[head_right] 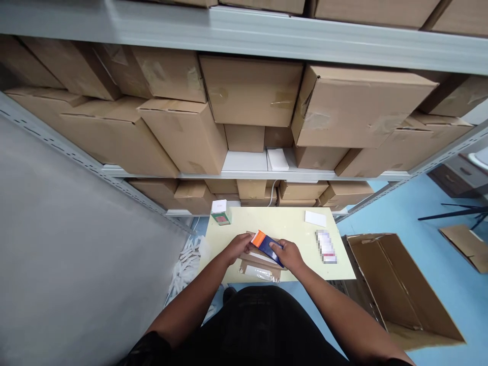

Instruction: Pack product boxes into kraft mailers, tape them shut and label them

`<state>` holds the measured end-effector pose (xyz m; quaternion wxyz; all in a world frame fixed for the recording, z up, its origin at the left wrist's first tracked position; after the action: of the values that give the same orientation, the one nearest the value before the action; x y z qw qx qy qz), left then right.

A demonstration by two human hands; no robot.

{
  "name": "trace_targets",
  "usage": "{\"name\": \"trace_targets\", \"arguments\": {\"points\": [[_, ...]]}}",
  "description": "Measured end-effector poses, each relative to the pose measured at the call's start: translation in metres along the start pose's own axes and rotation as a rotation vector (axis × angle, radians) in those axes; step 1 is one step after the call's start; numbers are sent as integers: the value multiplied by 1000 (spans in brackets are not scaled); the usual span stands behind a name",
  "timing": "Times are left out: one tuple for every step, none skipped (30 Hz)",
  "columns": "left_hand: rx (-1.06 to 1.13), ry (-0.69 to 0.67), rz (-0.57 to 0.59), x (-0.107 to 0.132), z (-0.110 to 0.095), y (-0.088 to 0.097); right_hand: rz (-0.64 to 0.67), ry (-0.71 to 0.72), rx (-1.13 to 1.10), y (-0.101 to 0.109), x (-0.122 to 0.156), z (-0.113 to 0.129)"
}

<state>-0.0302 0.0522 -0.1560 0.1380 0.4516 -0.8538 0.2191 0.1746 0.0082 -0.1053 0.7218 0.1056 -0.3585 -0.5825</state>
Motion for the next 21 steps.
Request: {"name": "trace_targets", "arguments": {"points": [[67, 20, 14, 0, 2, -3, 0, 6, 14, 1, 0, 1], [135, 43, 20, 1, 5, -5, 6, 11, 23, 1, -1, 3], [197, 64, 19, 2, 7, -7, 15, 15, 25, 0, -1, 4], [246, 86, 15, 3, 9, -8, 25, 20, 22, 0, -1, 4], [276, 107, 12, 5, 11, -9, 35, 26, 14, -1, -1, 5], [284, 124, 10, 6, 13, -10, 44, 33, 6, -1, -1, 5], [276, 137, 8, 7, 13, -11, 50, 39, 0, -1, 0, 5], [258, 142, 3, 8, 12, -11, 52, 44, -2, 0, 0, 6], [234, 143, -4, 8, 11, -11, 54, 47, 0, 0, 0, 6], [212, 140, -12, 8, 10, -10, 58, 46, 4, 0, 1, 5], [192, 134, -24, 8, 9, -10, 63, 43, 10, 0, 1, 5], [172, 127, -40, 8, 9, -9, 68, 40, 15, 0, 0, 4], [152, 120, -58, 7, 9, -8, 72, 38, 20, 0, 0, 4], [136, 112, -77, 7, 10, -7, 77, 36, 23, 0, 0, 4], [111, 104, -99, 6, 11, -6, 84, 34, 26, 0, 0, 5], [63, 95, -131, 6, 13, -2, 92, 33, 32, -1, 0, 6], [-3, 86, -169, 7, 13, 2, 102, 33, 44, -2, -1, 9], [-76, 80, -211, 9, 13, 8, 115, 33, 63, -2, -2, 13], [-147, 76, -252, 11, 13, 16, 129, 32, 92, -3, -3, 17], [-203, 75, -291, 14, 12, 25, 143, 30, 128, -3, -5, 22], [-257, 73, -332, 17, 11, 35, 151, 24, 171, -3, -7, 27]]}}
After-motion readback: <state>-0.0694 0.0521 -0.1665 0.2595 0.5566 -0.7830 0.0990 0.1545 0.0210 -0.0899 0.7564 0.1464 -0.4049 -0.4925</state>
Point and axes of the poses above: each hand's wrist, its own x-axis away from the middle knuckle, its own y-axis out of the back of the hand, z = x × y, the point moved 10 cm from there along -x, towards the middle knuckle, and after that the axes turned 10 degrees about z, right-handed, at the moved point
